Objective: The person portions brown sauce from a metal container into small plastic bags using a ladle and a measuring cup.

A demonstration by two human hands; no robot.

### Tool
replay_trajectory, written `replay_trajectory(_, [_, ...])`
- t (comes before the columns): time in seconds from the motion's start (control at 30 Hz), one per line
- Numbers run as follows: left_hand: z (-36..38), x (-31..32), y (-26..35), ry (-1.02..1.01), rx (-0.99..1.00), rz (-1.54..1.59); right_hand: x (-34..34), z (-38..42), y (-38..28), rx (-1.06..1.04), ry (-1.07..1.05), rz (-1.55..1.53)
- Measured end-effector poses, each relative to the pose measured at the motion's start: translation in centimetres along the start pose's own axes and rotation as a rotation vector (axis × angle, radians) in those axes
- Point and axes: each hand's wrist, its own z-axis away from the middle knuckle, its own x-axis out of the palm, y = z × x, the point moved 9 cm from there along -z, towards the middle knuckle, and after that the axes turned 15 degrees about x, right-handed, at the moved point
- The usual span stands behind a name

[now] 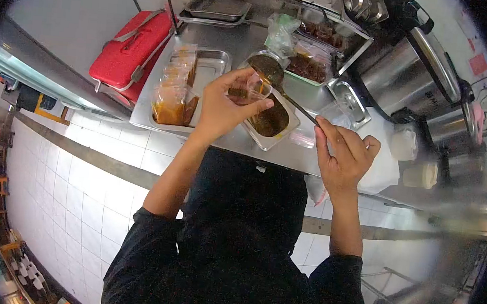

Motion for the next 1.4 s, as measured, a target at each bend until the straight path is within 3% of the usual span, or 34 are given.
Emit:
replay_trajectory(0.1, [0.1,0.2,-0.3,0.009,0.063,0.034,0.6,-0.1,0.3,0.080,-0.082,-0.049])
replay_trajectory(0.17, [0.5,0.1,-0.3,0.047,0.028,0.065,1.9,-0.1,2.4,0.328,-0.207,-0.119])
replay_trajectory(0.23, [0.8,-0.6,-0.7,0.087,-0.010,0.097,2.2,-0.3,4.0,0.395,-0.210,-0.183])
replay_trajectory(0.3, [1.1,-1.3,-0.2,0.089,0.088,-0.007,2.2,-0.6,6.5,0.475,-0.223,-0.233])
replay_trajectory(0.4, [1.2,-2.7,2.1,0.133,0.107,-0.079,5.8,0.4,8.3,0.744,-0.717,-0.332])
replay_trajectory(0.47, [1.4,-2.9,3.7,0.136,0.113,-0.031,6.3,-0.8,2.3,0.230,-0.586,-0.128])
replay_trajectory(0.5, [1.4,-2.7,4.1,0.143,0.130,0.027,6.8,-1.1,0.1,0.173,-0.524,-0.159])
replay_trajectory(0.57, [2.6,-4.0,4.8,0.176,0.229,0.029,8.2,-0.7,-2.7,0.289,-0.661,-0.160])
replay_trajectory(0.6, [3.4,-4.4,4.7,0.233,0.205,0.095,9.4,0.7,-2.7,0.272,-0.605,-0.076])
replay_trajectory(0.63, [4.3,-5.3,5.3,0.200,0.176,-0.051,11.5,1.6,-2.3,0.339,-0.721,-0.021])
replay_trajectory(0.7, [5.8,-6.3,5.5,0.202,0.141,0.015,14.1,1.6,-1.5,0.365,-0.818,0.104])
replay_trajectory(0.77, [7.6,-7.5,5.6,0.216,0.124,-0.091,13.5,0.8,-0.7,0.443,-0.787,0.143])
replay_trajectory(0.83, [8.9,-8.2,5.6,0.175,0.062,-0.191,14.3,0.8,-1.0,0.397,-1.072,-0.017])
replay_trajectory(0.9, [10.0,-9.0,5.5,0.187,0.099,-0.170,15.7,2.3,-0.8,0.389,-1.003,-0.126])
replay_trajectory(1.0, [11.2,-8.8,4.9,0.226,-0.020,-0.122,15.6,2.3,-0.1,0.437,-0.849,-0.127])
replay_trajectory(1.17, [12.4,-9.6,2.6,0.208,-0.045,-0.054,8.3,3.2,4.3,0.631,-0.780,-0.382])
replay_trajectory(1.27, [12.3,-9.5,1.9,0.165,-0.066,-0.074,-2.7,5.0,10.7,0.565,-0.449,-0.326])
replay_trajectory(1.3, [12.4,-9.4,1.5,0.168,-0.070,-0.064,-6.0,6.9,14.3,0.824,-0.500,-0.294])
replay_trajectory(1.33, [12.7,-9.4,0.6,0.165,-0.116,-0.057,-10.3,9.3,16.8,0.830,-0.501,-0.004])
replay_trajectory(1.37, [13.0,-9.5,-0.4,0.161,-0.160,-0.052,-14.1,11.4,20.3,1.002,-0.411,-0.047])
replay_trajectory(1.4, [13.2,-9.7,-1.0,0.181,-0.128,-0.077,-17.6,11.9,21.8,1.366,-0.324,-0.108])
